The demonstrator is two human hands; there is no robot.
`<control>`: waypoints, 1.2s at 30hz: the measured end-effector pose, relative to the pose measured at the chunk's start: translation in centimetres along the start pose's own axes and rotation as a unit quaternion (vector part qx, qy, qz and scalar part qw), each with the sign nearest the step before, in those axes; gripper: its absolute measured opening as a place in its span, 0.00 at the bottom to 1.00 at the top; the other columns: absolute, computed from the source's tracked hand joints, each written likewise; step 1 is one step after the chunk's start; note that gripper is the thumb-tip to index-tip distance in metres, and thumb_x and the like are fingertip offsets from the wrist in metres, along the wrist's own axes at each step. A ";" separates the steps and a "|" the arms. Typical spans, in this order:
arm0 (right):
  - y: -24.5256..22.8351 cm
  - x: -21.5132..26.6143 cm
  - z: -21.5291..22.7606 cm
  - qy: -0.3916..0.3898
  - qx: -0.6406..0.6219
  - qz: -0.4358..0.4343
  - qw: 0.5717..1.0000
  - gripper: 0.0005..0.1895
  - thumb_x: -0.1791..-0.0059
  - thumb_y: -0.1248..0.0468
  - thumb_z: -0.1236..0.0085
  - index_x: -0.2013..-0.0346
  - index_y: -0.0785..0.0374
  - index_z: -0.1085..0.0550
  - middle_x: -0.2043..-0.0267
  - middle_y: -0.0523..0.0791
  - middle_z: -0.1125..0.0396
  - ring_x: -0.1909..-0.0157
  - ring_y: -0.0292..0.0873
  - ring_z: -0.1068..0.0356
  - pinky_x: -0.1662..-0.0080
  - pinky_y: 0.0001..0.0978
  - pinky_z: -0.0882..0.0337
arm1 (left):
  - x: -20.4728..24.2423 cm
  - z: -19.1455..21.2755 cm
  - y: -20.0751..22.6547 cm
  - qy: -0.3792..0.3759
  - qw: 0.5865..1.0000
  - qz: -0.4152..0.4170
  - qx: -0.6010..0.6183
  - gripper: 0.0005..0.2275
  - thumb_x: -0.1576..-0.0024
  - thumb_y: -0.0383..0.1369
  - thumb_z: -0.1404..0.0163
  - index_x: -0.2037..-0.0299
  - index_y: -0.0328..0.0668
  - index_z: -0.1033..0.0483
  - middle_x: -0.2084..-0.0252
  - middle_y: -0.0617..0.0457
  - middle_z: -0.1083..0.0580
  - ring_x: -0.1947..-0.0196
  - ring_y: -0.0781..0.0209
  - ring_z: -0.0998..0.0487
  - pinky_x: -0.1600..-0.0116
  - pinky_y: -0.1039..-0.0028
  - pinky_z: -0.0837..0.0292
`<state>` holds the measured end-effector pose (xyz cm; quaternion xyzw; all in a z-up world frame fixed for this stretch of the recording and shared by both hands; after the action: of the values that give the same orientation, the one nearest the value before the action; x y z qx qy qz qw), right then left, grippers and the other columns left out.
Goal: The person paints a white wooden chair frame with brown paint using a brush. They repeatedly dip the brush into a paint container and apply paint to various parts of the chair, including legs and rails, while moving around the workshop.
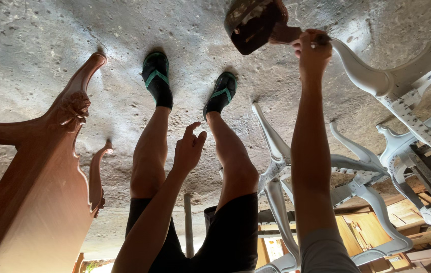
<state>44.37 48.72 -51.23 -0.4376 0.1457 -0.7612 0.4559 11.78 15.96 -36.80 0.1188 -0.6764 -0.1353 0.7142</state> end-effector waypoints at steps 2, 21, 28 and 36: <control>0.8 0.9 -1.4 -0.042 -0.048 -0.039 0.997 0.11 0.48 0.65 0.40 0.52 0.66 0.24 0.61 0.51 0.23 0.63 0.41 0.18 0.67 0.27 0.17 | 0.1 -0.2 0.0 0.000 1.000 0.002 -0.004 0.21 0.36 0.42 0.52 0.35 0.43 0.34 0.86 0.54 0.34 0.86 0.64 0.34 0.76 0.69 0.42; 11.0 10.1 -2.7 0.017 -0.319 -0.199 0.926 0.16 0.47 0.65 0.41 0.45 0.63 0.27 0.55 0.46 0.26 0.56 0.44 0.21 0.59 0.31 0.20 | 2.0 1.7 -2.8 0.056 0.996 -0.057 -0.033 0.20 0.36 0.41 0.50 0.37 0.42 0.31 0.85 0.55 0.38 0.84 0.66 0.39 0.77 0.69 0.44; 7.0 17.8 2.2 -0.024 -0.474 -0.153 0.867 0.20 0.46 0.63 0.39 0.40 0.61 0.30 0.49 0.48 0.28 0.49 0.51 0.24 0.53 0.42 0.23 | 10.6 7.4 0.1 0.084 0.990 -0.104 -0.053 0.19 0.36 0.41 0.49 0.39 0.41 0.29 0.85 0.54 0.35 0.85 0.65 0.35 0.76 0.69 0.42; -14.0 35.2 12.6 -0.206 -0.558 0.026 0.803 0.25 0.46 0.55 0.36 0.35 0.52 0.31 0.33 0.40 0.33 0.32 0.52 0.36 0.34 0.48 0.35 | 29.5 11.3 3.4 0.335 0.872 -0.326 -0.143 0.13 0.41 0.43 0.46 0.54 0.45 0.23 0.61 0.46 0.23 0.66 0.54 0.21 0.60 0.62 0.25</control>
<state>39.46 29.64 -16.54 -0.7593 0.4589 -0.4283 0.1719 2.00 8.80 -7.41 0.2673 -0.2928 -0.4076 0.8226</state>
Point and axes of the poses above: each hand's wrist, its own x-axis away from the middle knuckle, its own z-axis out of the back of the hand, y = z × x, the point moved 8 cm from there along -x, towards the middle knuckle
